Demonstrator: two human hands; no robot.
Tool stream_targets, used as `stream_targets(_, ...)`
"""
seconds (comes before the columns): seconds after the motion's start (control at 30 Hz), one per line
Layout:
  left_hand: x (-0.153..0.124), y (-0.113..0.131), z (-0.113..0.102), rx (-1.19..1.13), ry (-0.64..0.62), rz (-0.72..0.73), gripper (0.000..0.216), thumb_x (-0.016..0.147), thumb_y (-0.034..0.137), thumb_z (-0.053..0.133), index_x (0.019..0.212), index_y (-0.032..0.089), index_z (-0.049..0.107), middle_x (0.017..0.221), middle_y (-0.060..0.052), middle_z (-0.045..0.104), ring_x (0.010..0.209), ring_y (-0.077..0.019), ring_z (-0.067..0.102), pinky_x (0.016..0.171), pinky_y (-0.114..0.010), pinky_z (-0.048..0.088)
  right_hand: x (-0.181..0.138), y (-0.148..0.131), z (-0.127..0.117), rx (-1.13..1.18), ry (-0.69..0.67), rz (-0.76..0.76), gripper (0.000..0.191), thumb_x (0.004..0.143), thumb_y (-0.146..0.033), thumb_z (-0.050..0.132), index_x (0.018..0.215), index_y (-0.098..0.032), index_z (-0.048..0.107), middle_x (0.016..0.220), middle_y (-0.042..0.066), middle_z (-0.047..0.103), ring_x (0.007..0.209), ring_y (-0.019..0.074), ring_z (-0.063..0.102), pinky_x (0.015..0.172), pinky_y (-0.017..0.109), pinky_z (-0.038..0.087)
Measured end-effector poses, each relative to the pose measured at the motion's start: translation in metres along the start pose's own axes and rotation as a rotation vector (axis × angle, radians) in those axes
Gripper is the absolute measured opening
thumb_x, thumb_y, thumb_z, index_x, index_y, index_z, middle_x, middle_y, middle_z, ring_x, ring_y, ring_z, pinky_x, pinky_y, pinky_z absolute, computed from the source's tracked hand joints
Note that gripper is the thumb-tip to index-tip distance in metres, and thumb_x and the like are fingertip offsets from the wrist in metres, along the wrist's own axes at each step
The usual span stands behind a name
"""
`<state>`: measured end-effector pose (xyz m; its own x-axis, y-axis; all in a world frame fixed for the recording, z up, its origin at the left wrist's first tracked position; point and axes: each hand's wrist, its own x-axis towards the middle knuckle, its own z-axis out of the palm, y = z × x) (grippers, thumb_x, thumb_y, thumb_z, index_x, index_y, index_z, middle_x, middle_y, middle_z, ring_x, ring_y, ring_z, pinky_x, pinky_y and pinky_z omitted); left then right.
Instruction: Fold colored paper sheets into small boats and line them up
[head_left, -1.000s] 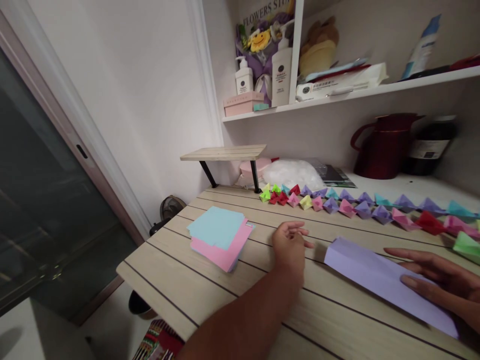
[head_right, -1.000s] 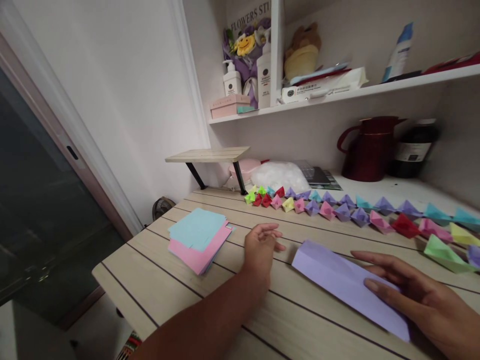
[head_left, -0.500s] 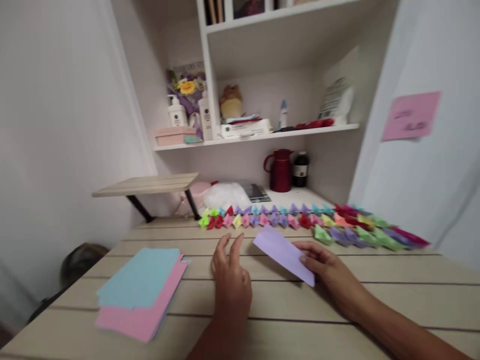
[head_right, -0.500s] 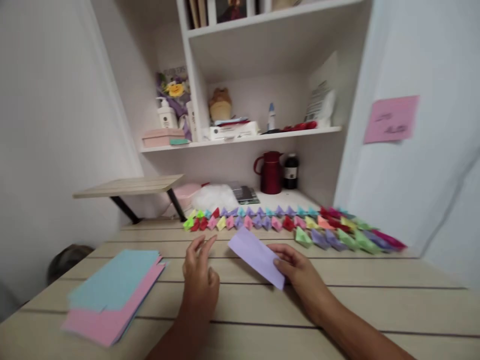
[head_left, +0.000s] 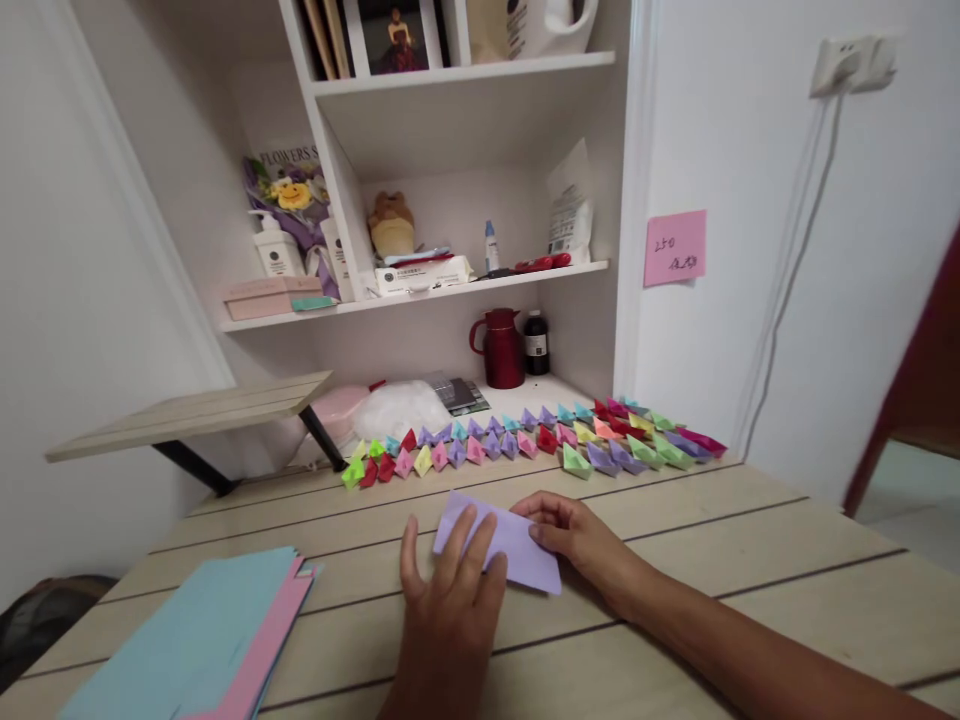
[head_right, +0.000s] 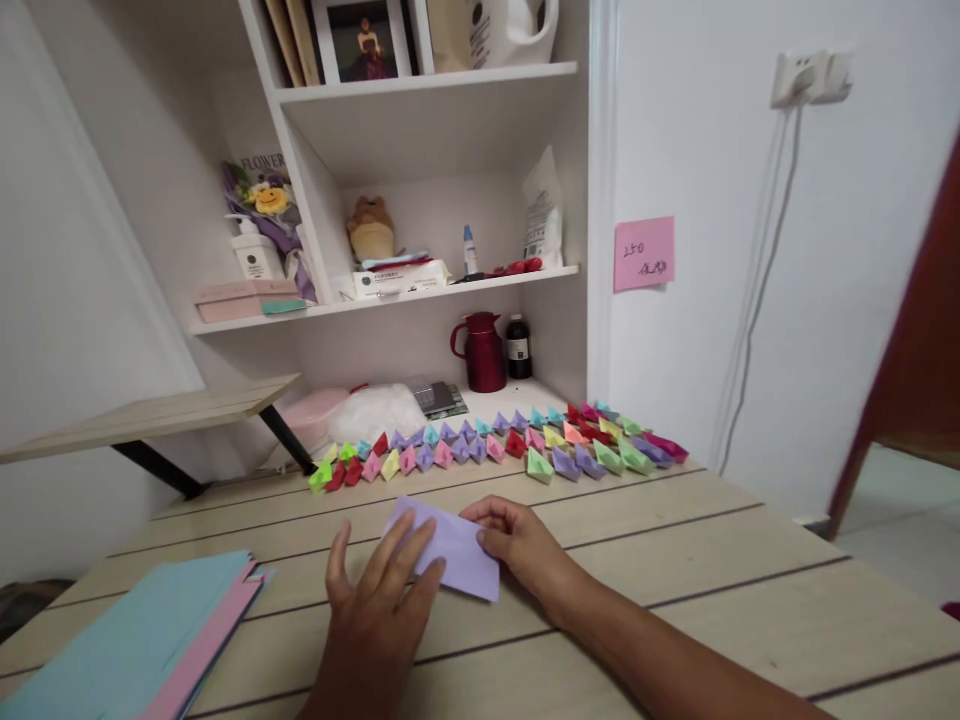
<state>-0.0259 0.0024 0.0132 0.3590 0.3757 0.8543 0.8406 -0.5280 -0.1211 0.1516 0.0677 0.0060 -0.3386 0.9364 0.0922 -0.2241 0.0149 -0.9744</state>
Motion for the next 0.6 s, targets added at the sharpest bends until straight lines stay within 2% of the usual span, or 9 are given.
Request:
stream_targets(0.07, -0.001, -0.002, -0.003, -0.031, -0.034, 0.009, 0.028, 0.087, 0.003, 0.050, 0.090, 0.024, 0.067, 0.099, -0.003, 0.075, 0.109, -0.0232, 0.063, 0.112, -0.059, 0.005, -0.001, 0.000, 0.000, -0.019, -0.014, 0.006, 0.028, 0.066, -0.034, 0.073, 0.088, -0.017, 0.066, 0.064, -0.003, 0.057, 0.057, 0.0114, 0.045, 0.053, 0.023, 0.028)
stream_targets(0.13, -0.002, -0.006, -0.003, -0.041, -0.008, -0.040, 0.025, 0.088, 0.006, 0.050, 0.091, 0.024, 0.067, 0.089, -0.001, 0.076, 0.102, -0.0222, 0.066, 0.113, -0.058, 0.005, 0.000, 0.001, -0.001, -0.031, -0.014, 0.007, 0.028, 0.067, -0.036, 0.073, 0.087, -0.017, 0.066, 0.063, -0.003, 0.056, 0.058, 0.0116, 0.045, 0.054, 0.023, 0.028)
stream_targets(0.33, -0.013, -0.032, 0.007, -0.087, 0.098, -0.330, 0.020, 0.090, 0.020, 0.051, 0.084, 0.025, 0.069, 0.078, 0.002, 0.074, 0.078, -0.0176, 0.066, 0.110, -0.053, 0.016, 0.002, 0.008, -0.008, 0.015, 0.068, 0.042, 0.031, 0.072, -0.038, 0.071, 0.094, -0.017, 0.065, 0.070, -0.003, 0.060, 0.060, 0.0112, 0.048, 0.055, 0.023, 0.031)
stream_targets(0.4, -0.017, -0.040, 0.009, -0.063, 0.083, -0.380, 0.021, 0.091, 0.022, 0.049, 0.084, 0.025, 0.069, 0.082, 0.000, 0.074, 0.080, -0.0181, 0.066, 0.109, -0.052, 0.020, 0.003, 0.010, -0.010, 0.027, 0.085, 0.049, 0.031, 0.070, -0.035, 0.073, 0.094, -0.017, 0.065, 0.070, -0.003, 0.060, 0.060, 0.0109, 0.049, 0.055, 0.023, 0.031)
stream_targets(0.47, -0.017, -0.044, 0.008, -0.010, 0.048, -0.382, 0.020, 0.091, 0.027, 0.049, 0.093, 0.026, 0.069, 0.097, -0.004, 0.072, 0.093, -0.0212, 0.064, 0.108, -0.053, 0.021, 0.003, 0.011, -0.011, 0.032, 0.085, 0.039, 0.031, 0.068, -0.032, 0.075, 0.094, -0.017, 0.065, 0.070, -0.003, 0.061, 0.061, 0.0110, 0.051, 0.056, 0.023, 0.032)
stream_targets(0.53, -0.014, -0.043, 0.005, 0.047, 0.026, -0.336, 0.027, 0.091, 0.039, 0.049, 0.108, 0.025, 0.065, 0.114, -0.009, 0.067, 0.107, -0.0254, 0.059, 0.108, -0.054, 0.021, 0.004, 0.011, -0.011, 0.034, 0.095, 0.034, 0.031, 0.068, -0.031, 0.075, 0.094, -0.017, 0.066, 0.072, -0.002, 0.063, 0.062, 0.0113, 0.052, 0.056, 0.023, 0.033)
stream_targets(0.6, -0.009, -0.036, 0.003, 0.075, 0.019, -0.228, 0.045, 0.088, 0.054, 0.048, 0.120, 0.024, 0.060, 0.124, -0.013, 0.061, 0.117, -0.0291, 0.053, 0.109, -0.057, 0.017, 0.004, 0.010, -0.011, 0.048, 0.113, 0.040, 0.030, 0.070, -0.032, 0.074, 0.095, -0.017, 0.066, 0.073, -0.001, 0.064, 0.063, 0.0118, 0.053, 0.057, 0.023, 0.034)
